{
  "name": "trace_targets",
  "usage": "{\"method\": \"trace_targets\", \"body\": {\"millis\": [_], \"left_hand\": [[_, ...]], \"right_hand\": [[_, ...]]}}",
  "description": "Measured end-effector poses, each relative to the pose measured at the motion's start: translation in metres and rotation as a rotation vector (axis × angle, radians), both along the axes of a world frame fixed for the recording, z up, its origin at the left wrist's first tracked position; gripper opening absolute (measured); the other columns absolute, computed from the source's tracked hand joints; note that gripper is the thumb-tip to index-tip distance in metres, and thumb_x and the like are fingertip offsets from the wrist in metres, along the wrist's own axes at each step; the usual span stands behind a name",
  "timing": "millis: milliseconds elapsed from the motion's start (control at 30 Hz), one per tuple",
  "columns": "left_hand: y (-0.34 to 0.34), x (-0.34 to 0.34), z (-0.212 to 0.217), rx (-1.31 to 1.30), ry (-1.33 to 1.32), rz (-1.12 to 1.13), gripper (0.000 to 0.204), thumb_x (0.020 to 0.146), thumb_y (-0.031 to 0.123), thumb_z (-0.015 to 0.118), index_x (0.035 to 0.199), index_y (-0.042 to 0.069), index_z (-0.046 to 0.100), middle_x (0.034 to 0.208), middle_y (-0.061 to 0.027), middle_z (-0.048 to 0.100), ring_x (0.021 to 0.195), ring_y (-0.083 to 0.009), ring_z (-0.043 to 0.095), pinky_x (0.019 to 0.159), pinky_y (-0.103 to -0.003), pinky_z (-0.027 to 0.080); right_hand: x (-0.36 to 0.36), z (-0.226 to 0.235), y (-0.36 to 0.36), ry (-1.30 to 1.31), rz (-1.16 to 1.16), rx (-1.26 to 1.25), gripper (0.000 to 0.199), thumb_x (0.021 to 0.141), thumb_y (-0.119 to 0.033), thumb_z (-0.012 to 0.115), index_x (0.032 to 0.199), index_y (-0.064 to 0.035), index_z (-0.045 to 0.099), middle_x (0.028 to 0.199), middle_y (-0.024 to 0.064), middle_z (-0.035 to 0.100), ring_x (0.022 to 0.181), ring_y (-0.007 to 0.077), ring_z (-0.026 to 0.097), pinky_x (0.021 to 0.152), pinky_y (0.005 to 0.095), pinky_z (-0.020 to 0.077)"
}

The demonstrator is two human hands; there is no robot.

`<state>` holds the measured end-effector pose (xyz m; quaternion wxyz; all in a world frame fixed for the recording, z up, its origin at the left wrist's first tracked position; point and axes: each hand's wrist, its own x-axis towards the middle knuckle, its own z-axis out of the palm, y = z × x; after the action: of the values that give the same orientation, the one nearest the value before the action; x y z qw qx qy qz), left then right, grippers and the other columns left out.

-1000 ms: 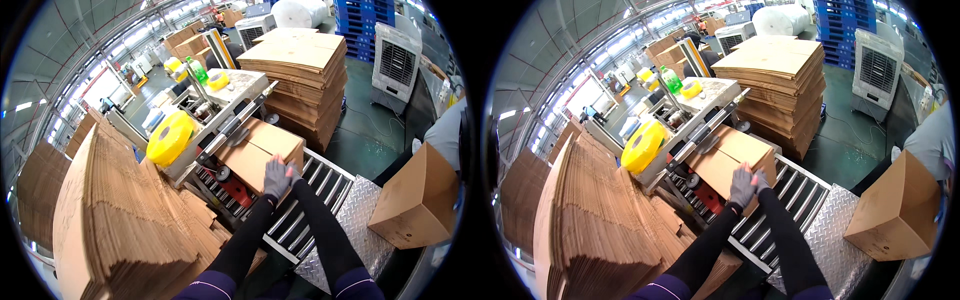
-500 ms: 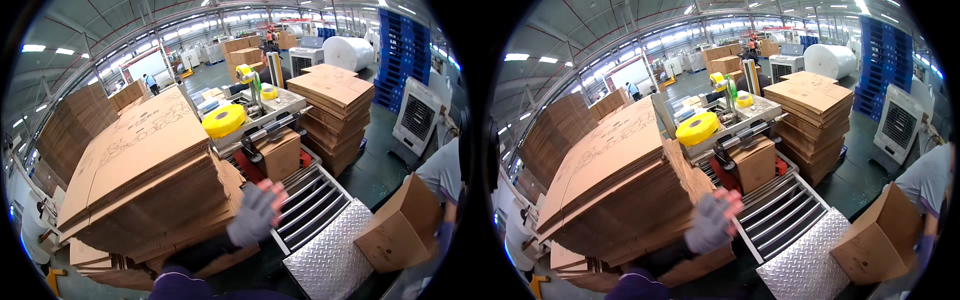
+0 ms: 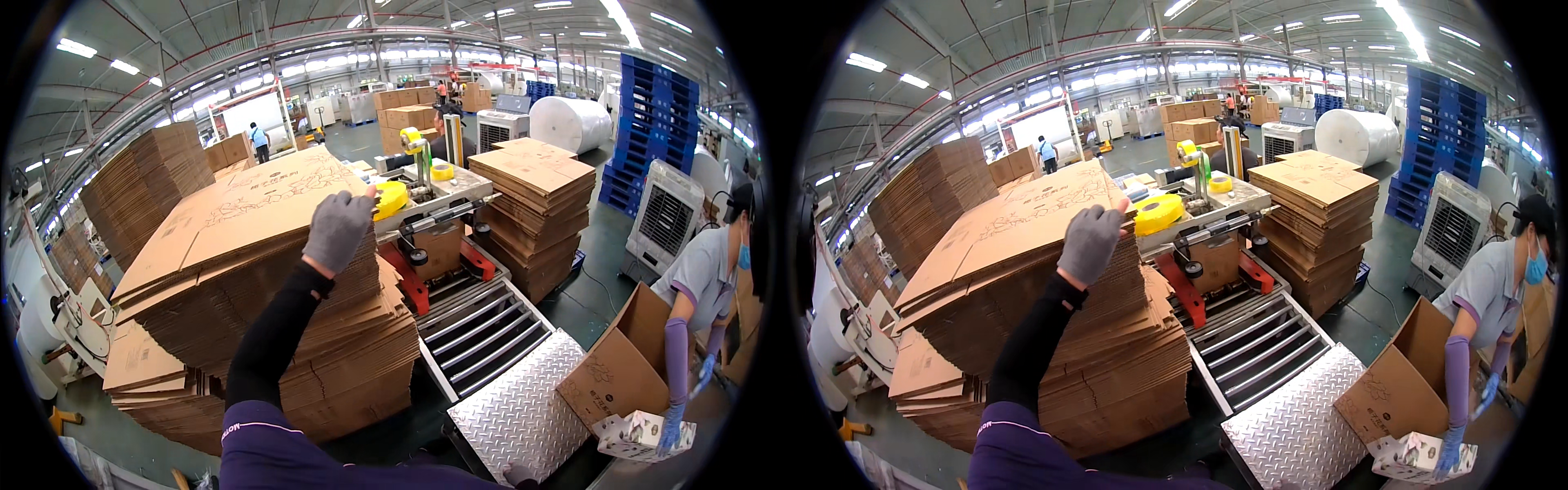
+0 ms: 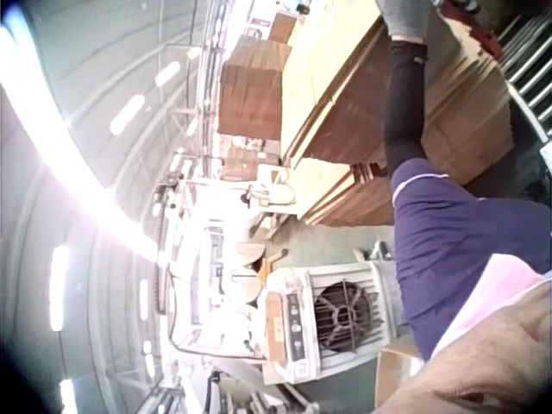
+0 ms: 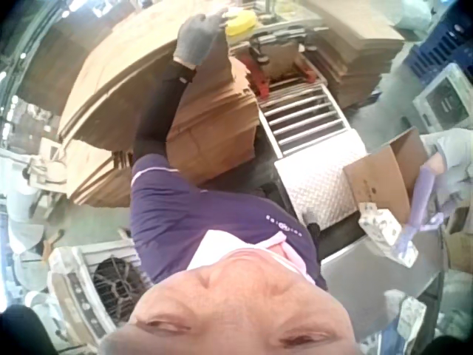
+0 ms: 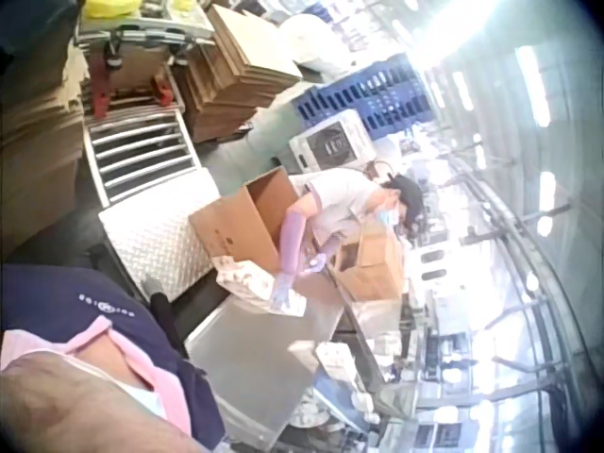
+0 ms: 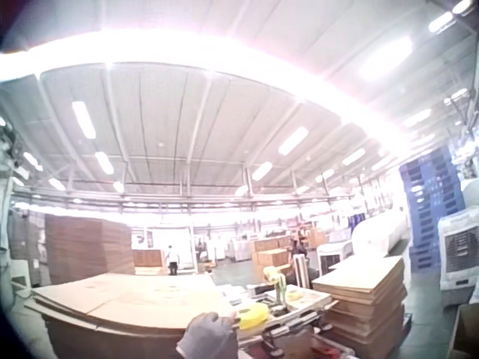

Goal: The person closes and feeds a packed cardboard box into a taping machine, folds a flat cardboard blank into an open box, and loads packages of tissues from the table into the box.

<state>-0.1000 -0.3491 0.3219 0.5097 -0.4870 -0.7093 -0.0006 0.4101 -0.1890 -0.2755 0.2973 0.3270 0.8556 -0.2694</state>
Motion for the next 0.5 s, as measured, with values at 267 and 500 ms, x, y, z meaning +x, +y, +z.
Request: {"method": "trace_targets", "body": {"millis": [267,500], "left_hand": [[-0.125,-0.024,-0.026,0.481,0.188,0.066,0.025,0.088,0.033,0.06,0.086,0.008,0.061,0.068,-0.003,0.053,0.068,-0.0213,0.055,0.067,-0.04,0.041],[-0.059,0.148,-0.042,0.372,0.14,-0.333,0.012,0.083,0.019,0.058,0.081,0.007,0.059,0.071,-0.0057,0.059,0.064,-0.0204,0.056,0.056,-0.034,0.044]], "right_hand": [[0.098,-0.088,0.013,0.189,-0.038,0.109,0.052,0.086,-0.048,0.053,0.123,-0.0123,0.061,0.116,0.0272,0.06,0.108,0.0363,0.061,0.089,0.0546,0.0453],[-0.036,0.298,-0.033,0.917,0.003,0.994,0.084,0.077,-0.038,0.069,0.139,0.0036,0.029,0.142,0.0217,0.036,0.135,0.0419,0.031,0.108,0.0604,0.0241]]}}
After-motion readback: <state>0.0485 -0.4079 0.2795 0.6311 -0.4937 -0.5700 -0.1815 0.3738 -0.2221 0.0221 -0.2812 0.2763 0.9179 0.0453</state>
